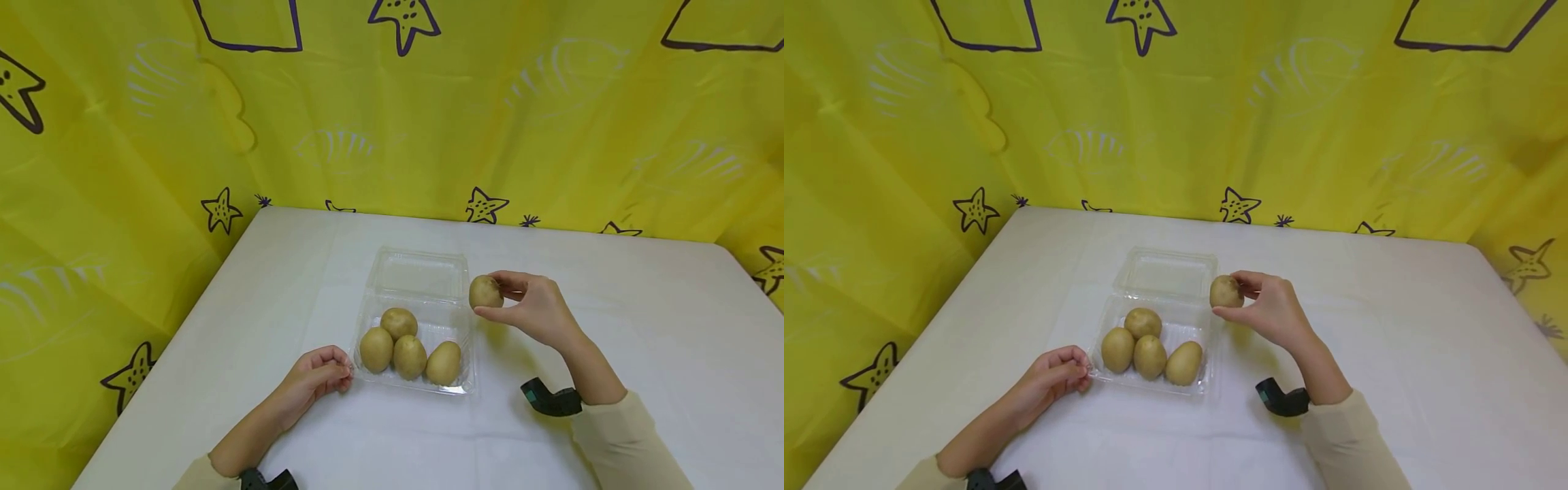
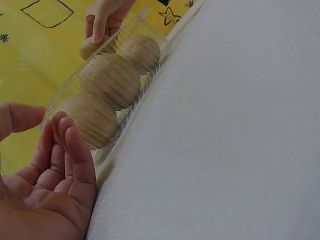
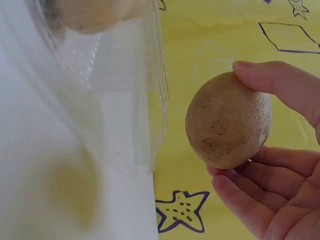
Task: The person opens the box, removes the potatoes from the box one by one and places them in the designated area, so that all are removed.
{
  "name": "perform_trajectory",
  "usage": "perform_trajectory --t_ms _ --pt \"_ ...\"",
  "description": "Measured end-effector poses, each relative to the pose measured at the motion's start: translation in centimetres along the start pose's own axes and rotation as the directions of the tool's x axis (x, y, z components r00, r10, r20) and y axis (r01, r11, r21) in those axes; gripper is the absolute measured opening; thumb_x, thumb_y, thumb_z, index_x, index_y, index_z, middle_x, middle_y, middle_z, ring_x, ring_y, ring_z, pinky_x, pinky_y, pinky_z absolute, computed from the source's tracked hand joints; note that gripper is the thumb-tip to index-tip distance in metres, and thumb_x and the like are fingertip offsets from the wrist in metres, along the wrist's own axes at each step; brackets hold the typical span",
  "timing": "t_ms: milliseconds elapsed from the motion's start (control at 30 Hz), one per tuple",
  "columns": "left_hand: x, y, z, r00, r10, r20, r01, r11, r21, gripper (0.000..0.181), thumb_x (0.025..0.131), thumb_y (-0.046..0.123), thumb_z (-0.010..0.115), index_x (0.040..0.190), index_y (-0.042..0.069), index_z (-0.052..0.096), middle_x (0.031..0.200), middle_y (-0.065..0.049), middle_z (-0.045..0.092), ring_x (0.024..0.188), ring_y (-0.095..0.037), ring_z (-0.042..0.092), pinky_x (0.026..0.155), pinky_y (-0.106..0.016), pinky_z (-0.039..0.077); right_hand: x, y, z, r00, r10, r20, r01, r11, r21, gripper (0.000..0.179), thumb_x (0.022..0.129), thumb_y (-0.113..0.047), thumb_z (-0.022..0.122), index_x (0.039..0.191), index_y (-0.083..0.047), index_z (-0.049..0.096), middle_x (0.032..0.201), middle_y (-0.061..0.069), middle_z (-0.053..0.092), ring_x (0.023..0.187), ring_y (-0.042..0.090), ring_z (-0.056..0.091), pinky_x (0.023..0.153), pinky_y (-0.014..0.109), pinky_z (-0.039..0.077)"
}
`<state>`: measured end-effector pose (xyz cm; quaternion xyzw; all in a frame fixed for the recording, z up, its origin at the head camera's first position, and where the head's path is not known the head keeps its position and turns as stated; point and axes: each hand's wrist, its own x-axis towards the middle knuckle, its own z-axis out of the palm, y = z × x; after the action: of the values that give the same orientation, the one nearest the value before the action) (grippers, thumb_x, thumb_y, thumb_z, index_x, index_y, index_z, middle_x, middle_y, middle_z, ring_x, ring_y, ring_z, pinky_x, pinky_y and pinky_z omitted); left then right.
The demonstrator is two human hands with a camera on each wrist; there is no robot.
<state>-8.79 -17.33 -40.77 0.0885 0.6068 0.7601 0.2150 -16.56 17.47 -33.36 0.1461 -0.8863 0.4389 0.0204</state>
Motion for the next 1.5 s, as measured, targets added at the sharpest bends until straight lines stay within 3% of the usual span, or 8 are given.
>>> perform_trajectory --t_ms 267,667,1067,1500 --pt "0.0 0.0 0.0 1.000 -0.005 -0.007 0.005 1.000 0.003 0.007 0.088 0.001 0.049 0.089 0.007 0.053 0.083 -0.004 0.058 0.076 -0.012 0.055 0.072 -0.024 0.048 0.2 1.5 -1.3 0.995 -0.010 0.100 0.016 0.998 -0.056 0.053 0.068 -0.028 0.081 0.110 0.000 0.063 0.105 0.011 0.063 0.097 0.027 0.060 0.081 0.043 0.048" --pt "0.0 0.0 0.0 1.000 -0.019 -0.010 0.019 1.000 0.003 0.006 0.088 0.002 0.049 0.089 0.006 0.053 0.082 -0.004 0.058 0.075 -0.012 0.055 0.072 -0.023 0.048 0.3 3.1 -1.6 0.978 0.028 0.207 -0.002 0.992 -0.128 0.056 0.067 -0.023 0.082 0.110 0.006 0.060 0.102 0.014 0.063 0.093 0.030 0.059 0.080 0.045 0.048" --pt "0.0 0.0 0.0 1.000 -0.023 -0.009 0.023 1.000 0.004 0.006 0.089 0.002 0.048 0.090 0.005 0.053 0.083 -0.005 0.058 0.076 -0.012 0.055 0.072 -0.024 0.048 0.4 3.6 -1.8 0.968 0.005 0.251 0.058 0.969 -0.240 0.051 0.066 -0.022 0.082 0.104 0.007 0.062 0.090 0.007 0.063 0.080 0.020 0.055 0.067 0.033 0.046" --pt "0.1 0.0 0.0 1.000 -0.017 -0.006 0.017 1.000 0.005 0.006 0.089 0.002 0.048 0.089 0.006 0.053 0.082 -0.004 0.058 0.075 -0.012 0.056 0.072 -0.024 0.048 0.7 3.7 -0.9 0.964 0.004 0.267 0.079 0.951 -0.299 0.050 0.067 -0.017 0.080 0.104 0.009 0.061 0.093 0.013 0.063 0.085 0.026 0.056 0.074 0.040 0.046"
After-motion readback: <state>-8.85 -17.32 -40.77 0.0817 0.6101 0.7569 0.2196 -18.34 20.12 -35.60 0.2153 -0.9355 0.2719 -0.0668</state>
